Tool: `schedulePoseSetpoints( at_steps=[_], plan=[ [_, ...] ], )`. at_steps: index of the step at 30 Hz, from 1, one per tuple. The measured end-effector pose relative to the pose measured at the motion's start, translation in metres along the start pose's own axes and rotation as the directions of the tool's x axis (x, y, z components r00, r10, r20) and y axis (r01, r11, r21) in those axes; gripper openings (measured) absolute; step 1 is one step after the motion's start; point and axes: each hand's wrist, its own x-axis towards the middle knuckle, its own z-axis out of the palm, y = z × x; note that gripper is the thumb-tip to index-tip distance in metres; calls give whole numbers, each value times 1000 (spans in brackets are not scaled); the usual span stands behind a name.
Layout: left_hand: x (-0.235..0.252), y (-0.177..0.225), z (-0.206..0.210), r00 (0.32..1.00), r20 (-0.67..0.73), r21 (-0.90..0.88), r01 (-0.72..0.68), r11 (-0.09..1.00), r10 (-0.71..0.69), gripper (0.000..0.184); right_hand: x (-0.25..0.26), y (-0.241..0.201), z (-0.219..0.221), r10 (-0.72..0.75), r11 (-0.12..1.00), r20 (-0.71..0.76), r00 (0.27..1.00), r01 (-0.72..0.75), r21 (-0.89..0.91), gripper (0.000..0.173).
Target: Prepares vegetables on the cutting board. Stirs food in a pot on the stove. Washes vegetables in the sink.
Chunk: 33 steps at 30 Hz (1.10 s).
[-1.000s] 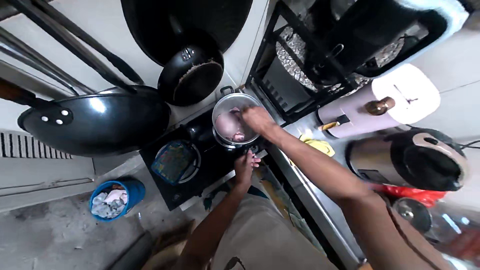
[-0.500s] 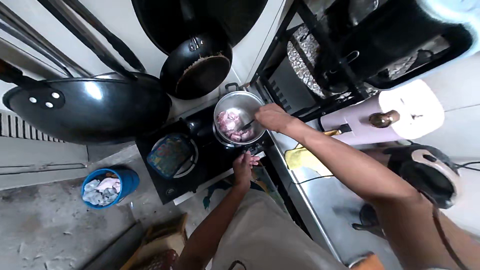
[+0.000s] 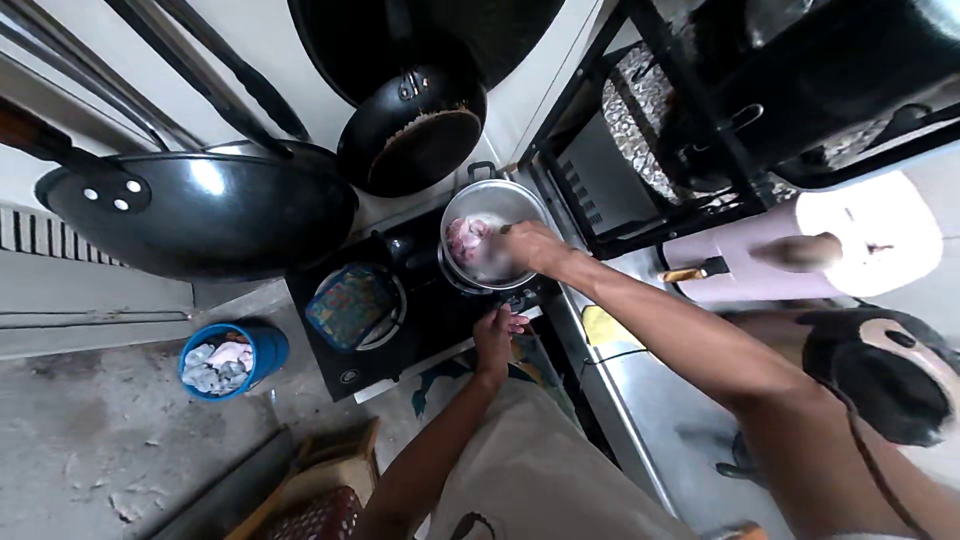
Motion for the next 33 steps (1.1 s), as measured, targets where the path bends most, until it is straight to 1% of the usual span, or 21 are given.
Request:
schedulePoseSetpoints(
  at_steps=[4, 7, 9, 11, 12, 14, 17, 21, 26, 28, 30, 33],
  plan=[
    [3, -1, -2, 1000, 7, 3, 3, 1000, -4, 39, -10, 2, -19, 185, 983, -22, 983, -184, 26, 13],
    [4, 0, -2, 1000, 15, 21, 2, 1000, -2, 39, -11, 7, -36, 319, 948, -49, 946, -318, 30, 9],
    [4, -1, -3, 1000, 22, 19, 0, 1000, -1, 39, -1, 10, -39, 366, 931, -101, 925, -363, 48, 9],
    [4, -3, -1, 1000, 29, 14, -3, 1000, 2, 39, 15, 13, -36, 384, 923, -98, 918, -378, 75, 8],
    [4, -4, 0, 999, 33, 12, -3, 1000, 2, 39, 23, 14, -30, 375, 925, -75, 924, -368, 93, 9],
    [4, -3, 2, 999, 34, 7, -6, 1000, 6, 39, 37, 19, -15, 303, 949, -40, 952, -298, 102, 9],
    [3, -3, 3, 999, 38, 9, -7, 1000, 7, 39, 42, 23, -8, 158, 987, -40, 987, -156, 31, 8],
    [1, -4, 6, 999, 36, -2, 1, 1000, -1, 39, 24, 39, -20, 51, 997, -15, 999, -52, -58, 8],
    [1, -3, 6, 999, 33, -5, 2, 1000, -2, 39, -10, 50, -35, -164, 982, -77, 983, 156, -104, 10],
    [2, -4, 5, 999, 45, 3, 1, 1000, -1, 38, -25, 46, -41, -197, 976, -83, 977, 187, -112, 11],
    [3, -4, 3, 998, 59, 6, -1, 1000, 1, 39, -35, 38, -43, -196, 975, -63, 978, 188, -120, 10],
    [3, -6, 3, 998, 55, 8, -5, 1000, 5, 39, -32, 16, -25, -145, 982, 23, 989, 147, -119, 5]
  ],
)
